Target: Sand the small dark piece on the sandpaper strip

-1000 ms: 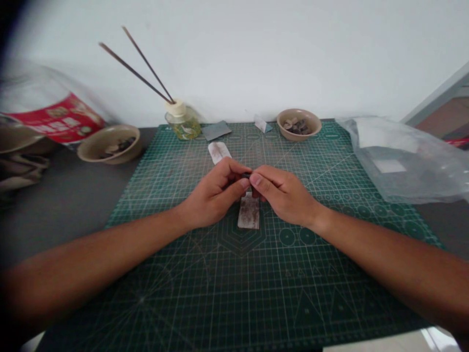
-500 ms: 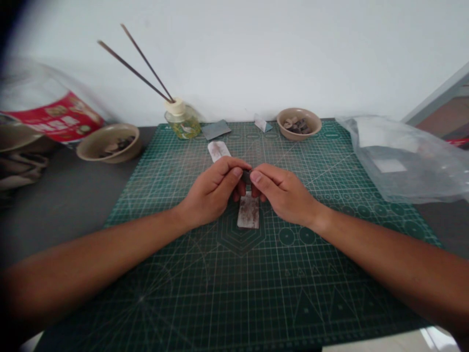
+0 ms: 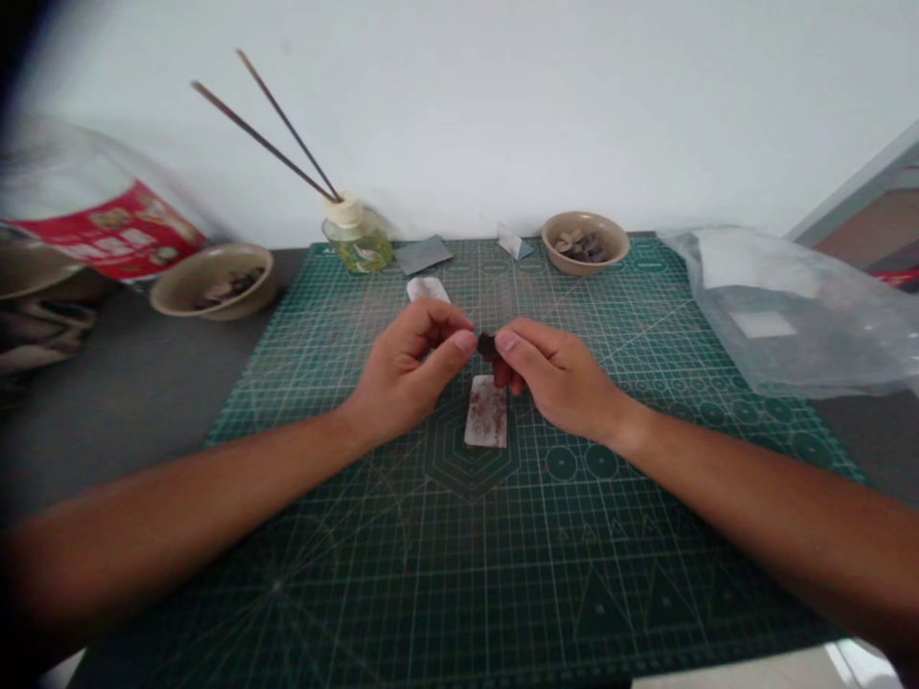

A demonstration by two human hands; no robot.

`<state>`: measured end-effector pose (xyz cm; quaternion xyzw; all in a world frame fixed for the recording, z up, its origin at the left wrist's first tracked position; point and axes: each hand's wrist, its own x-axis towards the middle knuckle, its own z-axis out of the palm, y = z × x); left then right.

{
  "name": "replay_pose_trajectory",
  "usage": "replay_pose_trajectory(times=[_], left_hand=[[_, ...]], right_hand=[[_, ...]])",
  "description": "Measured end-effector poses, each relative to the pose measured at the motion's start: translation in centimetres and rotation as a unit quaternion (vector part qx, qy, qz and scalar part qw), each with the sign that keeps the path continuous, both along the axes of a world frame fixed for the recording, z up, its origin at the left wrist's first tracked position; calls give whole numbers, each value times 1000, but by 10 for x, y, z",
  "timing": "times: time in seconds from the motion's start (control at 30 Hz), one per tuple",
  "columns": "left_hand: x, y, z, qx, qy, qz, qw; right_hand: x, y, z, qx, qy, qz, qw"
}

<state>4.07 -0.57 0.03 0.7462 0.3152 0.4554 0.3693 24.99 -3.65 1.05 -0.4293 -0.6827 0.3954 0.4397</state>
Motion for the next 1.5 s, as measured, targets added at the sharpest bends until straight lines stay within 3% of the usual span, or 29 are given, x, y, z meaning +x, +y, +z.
replay_pose_trajectory(times=[0.13, 0.5, 0.6, 0.7, 0.83, 1.0, 1.5], left_hand=[[-1, -1, -5, 21, 13, -63, 998], [1, 2, -7, 43, 31, -58, 997], [1, 2, -7, 64, 12, -48, 997], [1, 4, -8, 87, -11, -27, 996], [1, 8, -7, 147, -4, -14, 989], [1, 11, -6, 191, -12, -37, 981], [0, 6, -2, 122, 11, -63, 990]], right_hand=[[0, 2, -1, -4, 10, 4, 1000], [3, 2, -2, -14, 13, 10, 1000], [3, 4, -7, -69, 100, 61, 991], [3, 6, -11, -149, 184, 121, 964], [4, 7, -10, -207, 219, 152, 941], [4, 6, -5, -225, 246, 149, 931], [-1, 7, 0, -248, 185, 91, 947]])
